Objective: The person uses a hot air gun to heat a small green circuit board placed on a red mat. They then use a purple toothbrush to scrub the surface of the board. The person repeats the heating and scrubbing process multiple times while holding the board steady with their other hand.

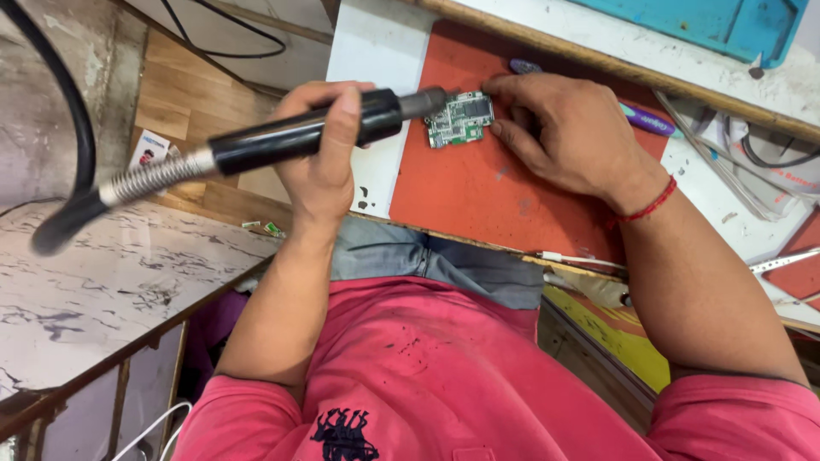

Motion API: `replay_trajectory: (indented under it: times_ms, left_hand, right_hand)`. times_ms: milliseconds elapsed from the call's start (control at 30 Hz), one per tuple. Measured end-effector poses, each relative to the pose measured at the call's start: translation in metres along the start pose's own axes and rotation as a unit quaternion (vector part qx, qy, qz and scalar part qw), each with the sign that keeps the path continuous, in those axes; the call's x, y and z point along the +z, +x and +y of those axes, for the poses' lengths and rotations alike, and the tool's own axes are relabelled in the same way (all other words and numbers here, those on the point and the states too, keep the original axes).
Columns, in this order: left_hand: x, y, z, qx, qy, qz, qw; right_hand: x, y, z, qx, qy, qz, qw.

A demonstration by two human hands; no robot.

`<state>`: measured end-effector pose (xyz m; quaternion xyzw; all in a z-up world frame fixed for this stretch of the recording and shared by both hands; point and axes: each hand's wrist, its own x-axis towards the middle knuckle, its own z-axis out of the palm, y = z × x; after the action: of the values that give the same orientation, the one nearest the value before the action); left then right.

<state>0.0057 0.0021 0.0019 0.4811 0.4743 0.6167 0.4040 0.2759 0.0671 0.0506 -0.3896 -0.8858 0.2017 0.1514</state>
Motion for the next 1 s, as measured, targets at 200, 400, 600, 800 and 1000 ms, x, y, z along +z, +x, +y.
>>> replay_trajectory:
  times_ms: [200, 400, 600, 800, 1000]
  left_hand:
    - [0.002, 0.001, 0.005, 0.025, -0.020, -0.015, 0.999]
    - [0.005, 0.002, 0.000, 0.035, -0.013, 0.007, 0.999]
    - [0.004, -0.002, -0.004, 0.045, -0.019, 0.007, 0.999]
    - [0.001, -0.003, -0.007, 0.059, 0.006, -0.021, 0.998]
    - [0.002, -0.004, -0.002, 0.051, -0.015, -0.025, 0.998]
  right_hand:
    - [-0.002, 0.002, -0.003, 0.008, 0.011, 0.006, 1.000]
    - [0.000, 0.000, -0.001, 0.007, 0.003, 0.003, 1.000]
    - [0.001, -0.001, 0.001, -0.005, 0.003, 0.009, 1.000]
    - [0.000, -0.003, 0.000, -0.009, 0.000, 0.007, 1.000]
    - [0.000, -0.002, 0.000, -0.015, -0.003, 0.013, 1.000]
